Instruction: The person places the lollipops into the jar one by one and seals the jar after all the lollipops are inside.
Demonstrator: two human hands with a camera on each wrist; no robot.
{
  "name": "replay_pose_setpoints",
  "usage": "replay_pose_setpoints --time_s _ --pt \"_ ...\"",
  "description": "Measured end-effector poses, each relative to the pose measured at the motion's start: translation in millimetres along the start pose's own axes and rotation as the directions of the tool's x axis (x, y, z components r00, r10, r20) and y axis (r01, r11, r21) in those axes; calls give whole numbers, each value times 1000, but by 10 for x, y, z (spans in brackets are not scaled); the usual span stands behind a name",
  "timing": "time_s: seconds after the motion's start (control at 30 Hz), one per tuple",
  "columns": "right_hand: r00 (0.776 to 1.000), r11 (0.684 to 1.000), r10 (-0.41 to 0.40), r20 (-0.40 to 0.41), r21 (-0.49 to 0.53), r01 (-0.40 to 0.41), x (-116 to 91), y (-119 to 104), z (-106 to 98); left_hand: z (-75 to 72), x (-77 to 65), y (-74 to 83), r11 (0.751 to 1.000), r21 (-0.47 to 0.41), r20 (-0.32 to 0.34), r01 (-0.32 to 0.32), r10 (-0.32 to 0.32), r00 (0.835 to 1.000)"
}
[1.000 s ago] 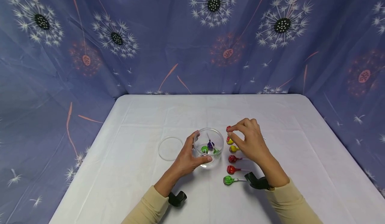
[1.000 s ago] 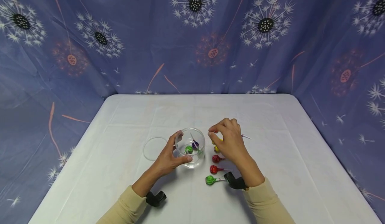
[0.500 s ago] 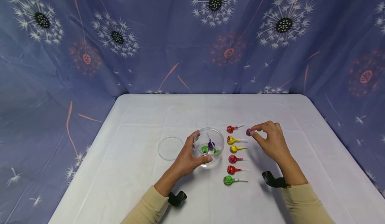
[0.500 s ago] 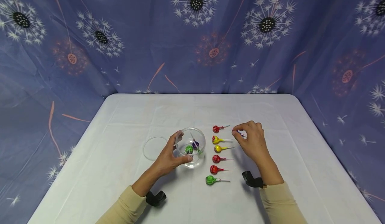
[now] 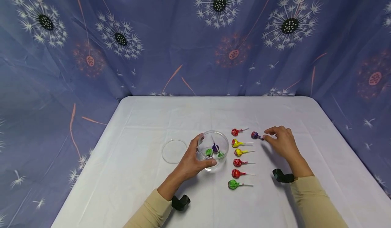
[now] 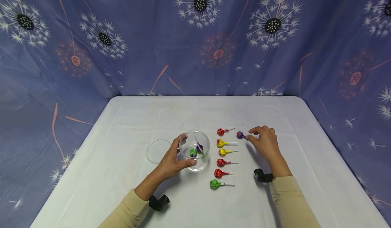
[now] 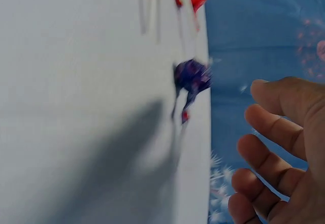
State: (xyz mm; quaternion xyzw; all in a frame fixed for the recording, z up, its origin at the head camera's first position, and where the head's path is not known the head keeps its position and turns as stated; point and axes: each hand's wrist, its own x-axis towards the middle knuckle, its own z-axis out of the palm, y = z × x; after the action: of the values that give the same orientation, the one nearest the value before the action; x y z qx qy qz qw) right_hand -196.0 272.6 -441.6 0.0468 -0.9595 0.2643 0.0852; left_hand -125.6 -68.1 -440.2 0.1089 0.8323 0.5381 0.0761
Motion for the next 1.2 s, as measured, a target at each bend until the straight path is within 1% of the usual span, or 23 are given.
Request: replay_pose_setpoints --time_s 0.17,0.33,0.53,0.77,1.2 --pt "998 999 33 52 -32 -31 56 123 36 3 2 -1 1000 0 3 2 -2 1000" --pt "993 995 72 94 -74 -65 77 181 79 5 7 -4 1000 -2 7 -2 2 1000" --pt "992 994 55 113 -98 -43 88 256 140 2 6 -2 1000 11 6 -4 4 1000" --pt "995 995 27 97 -96 -17 97 272 176 -7 10 -3 1000 10 4 -11 11 1000" --pt "997 994 36 73 -104 -29 91 285 211 -9 4 1 1000 12 3 -4 4 1000"
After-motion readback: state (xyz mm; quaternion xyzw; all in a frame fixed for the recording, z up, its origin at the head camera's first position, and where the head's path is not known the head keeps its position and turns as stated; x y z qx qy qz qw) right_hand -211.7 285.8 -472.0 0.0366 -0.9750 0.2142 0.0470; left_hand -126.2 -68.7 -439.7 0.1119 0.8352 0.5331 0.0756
